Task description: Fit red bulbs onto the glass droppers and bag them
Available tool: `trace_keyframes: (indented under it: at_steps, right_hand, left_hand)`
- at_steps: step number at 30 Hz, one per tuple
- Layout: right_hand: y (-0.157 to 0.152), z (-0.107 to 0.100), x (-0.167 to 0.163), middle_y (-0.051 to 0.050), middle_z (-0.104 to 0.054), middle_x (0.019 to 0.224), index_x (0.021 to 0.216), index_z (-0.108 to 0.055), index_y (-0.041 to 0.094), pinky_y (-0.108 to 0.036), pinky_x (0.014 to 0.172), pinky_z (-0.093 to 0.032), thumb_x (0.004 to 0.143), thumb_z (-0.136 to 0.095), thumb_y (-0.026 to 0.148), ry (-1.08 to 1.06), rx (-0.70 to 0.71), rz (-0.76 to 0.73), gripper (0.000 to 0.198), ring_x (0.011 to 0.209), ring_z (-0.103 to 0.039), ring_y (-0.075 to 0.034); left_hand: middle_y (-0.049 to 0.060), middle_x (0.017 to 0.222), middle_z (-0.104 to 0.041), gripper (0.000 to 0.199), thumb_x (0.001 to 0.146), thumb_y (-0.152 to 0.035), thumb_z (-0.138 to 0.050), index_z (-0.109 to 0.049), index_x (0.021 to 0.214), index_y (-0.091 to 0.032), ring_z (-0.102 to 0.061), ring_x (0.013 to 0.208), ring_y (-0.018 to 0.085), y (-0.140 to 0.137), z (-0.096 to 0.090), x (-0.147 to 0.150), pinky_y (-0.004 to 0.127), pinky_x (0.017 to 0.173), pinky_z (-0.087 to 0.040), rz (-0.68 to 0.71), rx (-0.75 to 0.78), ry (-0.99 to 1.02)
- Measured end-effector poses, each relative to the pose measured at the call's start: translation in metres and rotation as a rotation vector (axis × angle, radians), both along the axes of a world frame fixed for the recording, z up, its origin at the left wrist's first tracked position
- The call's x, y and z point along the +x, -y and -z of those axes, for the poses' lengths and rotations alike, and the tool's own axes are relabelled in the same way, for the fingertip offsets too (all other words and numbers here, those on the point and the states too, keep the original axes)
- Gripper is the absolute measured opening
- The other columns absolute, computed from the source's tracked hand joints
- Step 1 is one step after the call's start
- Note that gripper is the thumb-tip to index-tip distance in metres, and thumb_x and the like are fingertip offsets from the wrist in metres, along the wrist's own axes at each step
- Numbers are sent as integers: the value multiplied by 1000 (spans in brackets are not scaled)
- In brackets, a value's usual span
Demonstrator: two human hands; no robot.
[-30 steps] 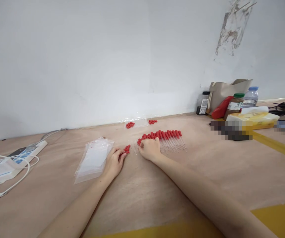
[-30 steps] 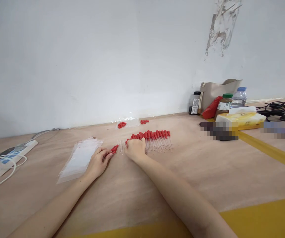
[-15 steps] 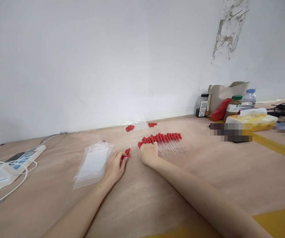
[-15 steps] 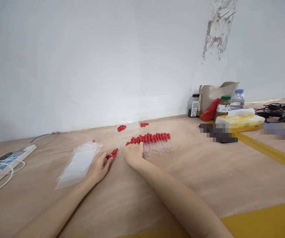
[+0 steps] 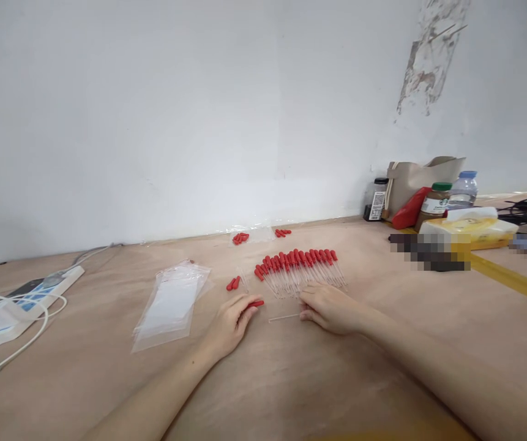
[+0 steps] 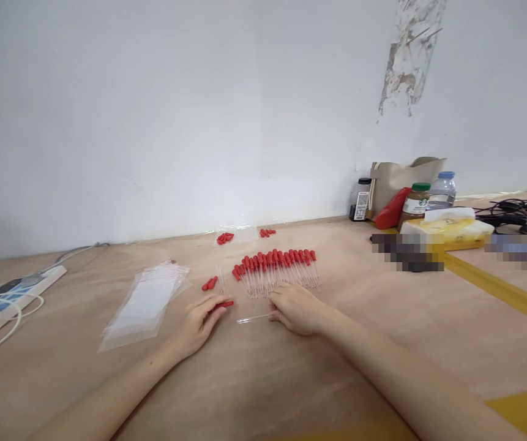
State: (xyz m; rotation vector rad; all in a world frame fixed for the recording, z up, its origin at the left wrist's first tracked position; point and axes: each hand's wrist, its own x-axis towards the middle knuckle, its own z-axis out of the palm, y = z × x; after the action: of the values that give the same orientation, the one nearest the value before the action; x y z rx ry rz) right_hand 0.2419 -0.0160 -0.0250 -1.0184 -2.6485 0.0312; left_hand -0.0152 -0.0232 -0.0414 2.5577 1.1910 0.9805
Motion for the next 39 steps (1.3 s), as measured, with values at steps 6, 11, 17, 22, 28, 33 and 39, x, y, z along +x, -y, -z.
trace_keyframes:
  at_steps: [6,11,17,22,28,33,39]
  right_hand:
    - [4,4,-7,-3,-56,83,84,-53,18,-25,66,-35,71,-59,40,-190,-143,43,26,77,-48,-15]
    - [6,12,-19,-3,-56,82,78,-57,19,-26,69,-34,72,-60,35,-225,-202,95,18,79,-48,-15]
    - [9,17,-21,-2,-57,77,76,-52,18,-27,70,-32,80,-50,28,-324,-204,147,11,73,-50,-13]
    - [12,18,-25,1,-57,66,77,-47,19,-26,64,-32,84,-43,30,-426,-264,171,14,62,-49,-12]
    - [13,19,-30,1,-57,66,77,-49,19,-26,65,-32,83,-45,29,-422,-235,139,12,63,-50,-12]
    - [11,20,-29,1,-59,68,77,-52,19,-25,66,-32,82,-46,28,-426,-251,121,12,64,-51,-12]
    - [12,19,-29,1,-61,68,74,-57,19,-27,71,-31,83,-45,27,-413,-216,97,17,63,-51,-11]
  left_hand:
    - [4,91,-61,21,89,-23,-38,-57,95,-19,-56,83,15,9,-4,6,27,75,-43,19,-55,0]
    - [2,83,-61,15,85,-24,-44,-57,92,-20,-55,73,14,12,-5,8,25,67,-42,9,-106,-11]
    - [-1,73,-59,17,83,-33,-48,-56,84,-19,-51,62,12,13,-5,8,22,59,-40,-43,-212,30]
    - [-2,73,-60,18,84,-33,-46,-57,85,-19,-51,61,11,15,-6,11,21,58,-39,-35,-230,68]
    - [-2,72,-60,17,84,-31,-47,-58,84,-19,-51,61,11,13,-5,12,21,58,-40,-4,-209,50]
    - [-1,81,-63,16,85,-29,-46,-58,89,-19,-56,71,12,14,-4,11,22,67,-42,39,-182,65]
    - [1,82,-63,18,87,-27,-43,-59,88,-20,-57,75,13,17,-7,13,24,70,-42,97,-145,43]
